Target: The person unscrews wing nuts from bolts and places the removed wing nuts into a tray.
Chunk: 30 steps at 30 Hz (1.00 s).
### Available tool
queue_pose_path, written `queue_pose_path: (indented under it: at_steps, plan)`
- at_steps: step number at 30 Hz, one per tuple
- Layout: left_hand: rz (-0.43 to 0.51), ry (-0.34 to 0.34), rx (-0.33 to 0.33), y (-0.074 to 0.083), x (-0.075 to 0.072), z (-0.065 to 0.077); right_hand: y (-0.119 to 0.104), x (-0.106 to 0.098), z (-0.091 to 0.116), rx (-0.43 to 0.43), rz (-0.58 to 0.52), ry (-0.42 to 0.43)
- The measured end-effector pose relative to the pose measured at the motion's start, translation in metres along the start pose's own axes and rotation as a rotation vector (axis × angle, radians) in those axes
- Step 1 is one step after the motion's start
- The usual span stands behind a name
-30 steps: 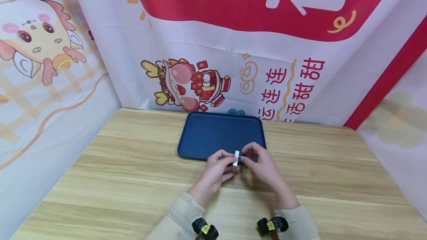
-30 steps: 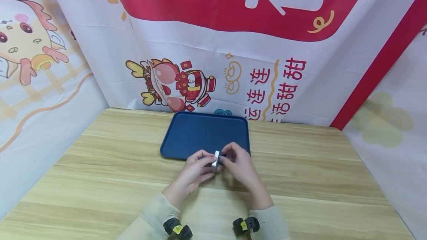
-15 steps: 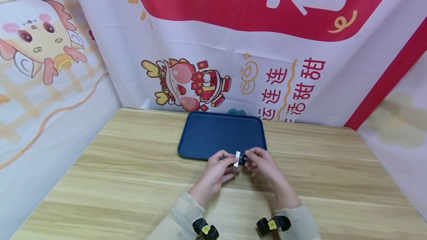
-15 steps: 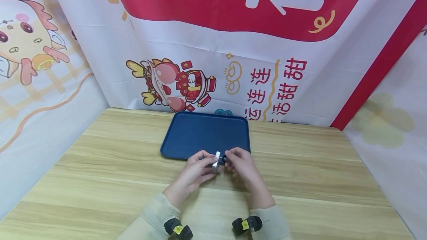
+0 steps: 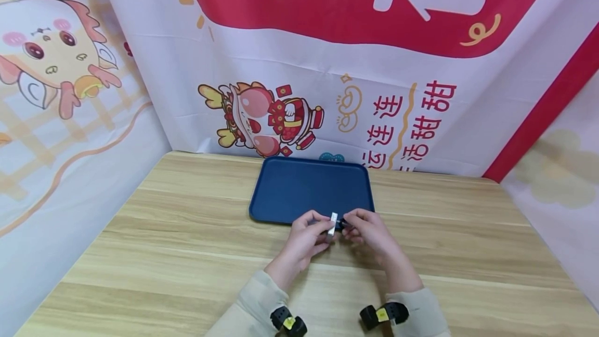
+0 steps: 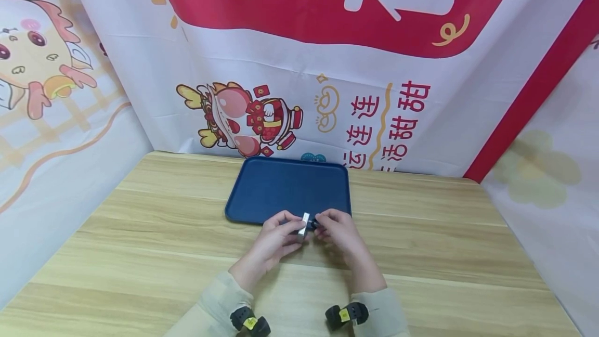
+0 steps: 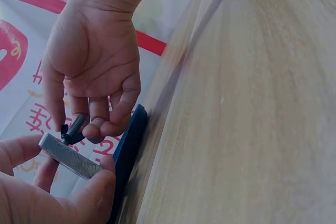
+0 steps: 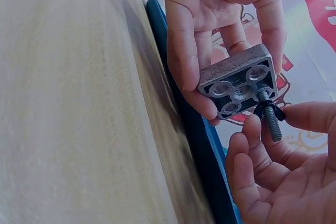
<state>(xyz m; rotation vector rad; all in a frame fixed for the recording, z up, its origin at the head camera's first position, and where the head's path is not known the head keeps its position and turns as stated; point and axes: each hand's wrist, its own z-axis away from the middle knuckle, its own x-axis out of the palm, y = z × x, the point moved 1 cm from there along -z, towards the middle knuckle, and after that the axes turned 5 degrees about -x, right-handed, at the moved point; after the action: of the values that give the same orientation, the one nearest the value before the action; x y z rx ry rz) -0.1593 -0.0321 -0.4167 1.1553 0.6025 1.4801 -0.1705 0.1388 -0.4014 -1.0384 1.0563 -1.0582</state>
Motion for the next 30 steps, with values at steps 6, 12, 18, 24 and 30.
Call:
queue_pose_path:
  at_steps: [6,12,18,24,30]
  plan:
    - [-0.002,0.018,0.007,-0.0004,0.0010,-0.0003,-0.0009,-0.0013,-0.0003,-0.003,-0.023,-0.028]
    - [0.011,0.004,0.000,0.0006,-0.0001,-0.0006,-0.0024,-0.0016,0.0001,-0.017,-0.020,-0.055]
    - [0.003,0.000,-0.002,0.0014,0.0003,-0.0004,-0.0034,-0.0037,0.0009,-0.030,-0.002,-0.073]
    - [-0.002,0.010,0.002,0.0017,0.0018,0.0010,-0.0015,-0.0063,0.0004,-0.040,0.046,-0.085]
    - [-0.001,0.013,-0.011,0.0019,0.0023,0.0024,-0.0006,-0.0047,-0.0006,-0.116,0.140,-0.093]
